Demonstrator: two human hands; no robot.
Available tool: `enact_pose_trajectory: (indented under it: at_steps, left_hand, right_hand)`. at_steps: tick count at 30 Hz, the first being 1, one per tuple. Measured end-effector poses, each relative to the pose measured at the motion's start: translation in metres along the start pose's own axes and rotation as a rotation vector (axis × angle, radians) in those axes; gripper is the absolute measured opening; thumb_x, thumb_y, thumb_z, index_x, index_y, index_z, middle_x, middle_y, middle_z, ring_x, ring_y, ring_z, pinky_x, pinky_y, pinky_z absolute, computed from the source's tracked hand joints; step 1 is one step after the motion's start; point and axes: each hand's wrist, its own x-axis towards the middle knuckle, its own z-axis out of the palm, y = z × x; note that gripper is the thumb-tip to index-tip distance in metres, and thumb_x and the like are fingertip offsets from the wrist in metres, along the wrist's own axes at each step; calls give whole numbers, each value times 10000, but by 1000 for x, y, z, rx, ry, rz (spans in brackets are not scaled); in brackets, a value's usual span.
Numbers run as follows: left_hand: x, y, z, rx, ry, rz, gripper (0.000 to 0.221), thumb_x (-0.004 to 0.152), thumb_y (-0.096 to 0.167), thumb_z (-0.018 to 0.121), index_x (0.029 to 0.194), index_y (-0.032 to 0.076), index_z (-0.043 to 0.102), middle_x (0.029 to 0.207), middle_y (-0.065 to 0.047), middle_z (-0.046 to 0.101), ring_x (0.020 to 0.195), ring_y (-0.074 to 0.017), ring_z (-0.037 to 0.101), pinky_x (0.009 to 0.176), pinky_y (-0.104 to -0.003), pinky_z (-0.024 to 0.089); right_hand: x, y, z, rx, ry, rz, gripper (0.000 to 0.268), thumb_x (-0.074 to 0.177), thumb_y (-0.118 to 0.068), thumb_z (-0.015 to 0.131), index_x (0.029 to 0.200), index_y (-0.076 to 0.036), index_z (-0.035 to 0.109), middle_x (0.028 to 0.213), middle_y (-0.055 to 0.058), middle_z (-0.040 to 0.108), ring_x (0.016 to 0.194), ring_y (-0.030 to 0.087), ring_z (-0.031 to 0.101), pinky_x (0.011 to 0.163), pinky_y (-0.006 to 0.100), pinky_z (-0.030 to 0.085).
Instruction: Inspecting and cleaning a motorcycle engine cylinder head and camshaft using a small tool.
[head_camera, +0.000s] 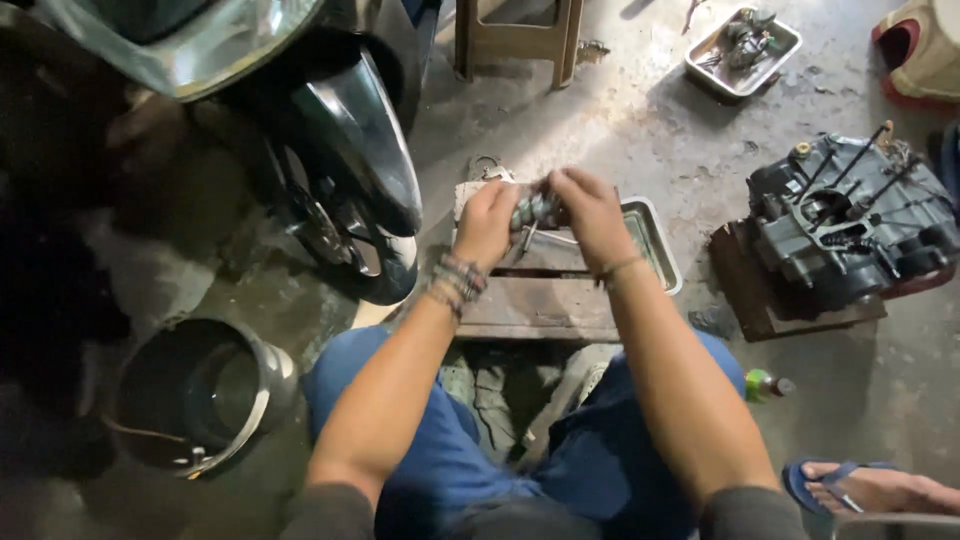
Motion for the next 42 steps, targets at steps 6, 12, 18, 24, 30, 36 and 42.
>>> enact_pose_trajectory:
  at_steps: [6,12,18,24,30,36,42]
  left_hand:
    - [1,-1,8,-32,-62,-76,295,990,333,561,811,116,647,570,-2,612,573,-127,686,608,-263,528]
    - [14,14,16,-118,-85,161,324,1066,277,464,817,117,596,594,-17,545,667,-62,563,619,-259,472]
    - [20,13,9,-142,-80,113,269,1053,216,499,833,90,588,610,-28,506,702,-76,529,607,-267,463]
    - [16,31,5,-46,-80,84,306,1052,258,507,834,70,610,553,-87,555,578,-133,569,554,-299,478]
    - [15,28,13,-100,-7,124,295,1058,224,488,815,93,592,581,-53,512,712,-96,536,610,-300,473]
    - [11,41,5,63,23,88,241,1011,215,535,836,76,626,585,-127,593,622,-206,581,625,-361,503]
    - [-2,54,6,128,28,167,260,1015,234,490,817,115,611,561,-128,589,543,-259,632,544,-346,500]
  right_hand:
    - [-19,-10,-20,-158,-160,-154,297,1073,-253,548,1088,-41,755,936,101,713,985,113,582,896,356,534]
    - [-10,-26,-36,-281,-192,-345,729,1092,-506,275,1405,93,551,585,-3,418,591,94,391,593,269,342]
    - [4,-3,-43,-154,-92,-199,629,1121,-406,227,1349,61,581,765,102,549,778,196,642,735,339,540]
    - [-3,-27,-25,-88,-154,-269,654,1070,-491,315,1406,39,499,1323,213,626,1232,302,603,967,448,502]
    - [5,-2,-43,-72,-313,96,793,1012,-574,202,1477,9,473,637,157,676,656,271,753,766,397,596]
    - [-5,-31,-32,-208,-195,-421,628,1065,-387,264,1427,75,486,1219,233,675,1192,350,651,996,523,527]
    - [5,-4,-41,-435,-257,-200,629,1024,-394,287,1468,-20,530,842,183,694,771,285,614,773,479,508]
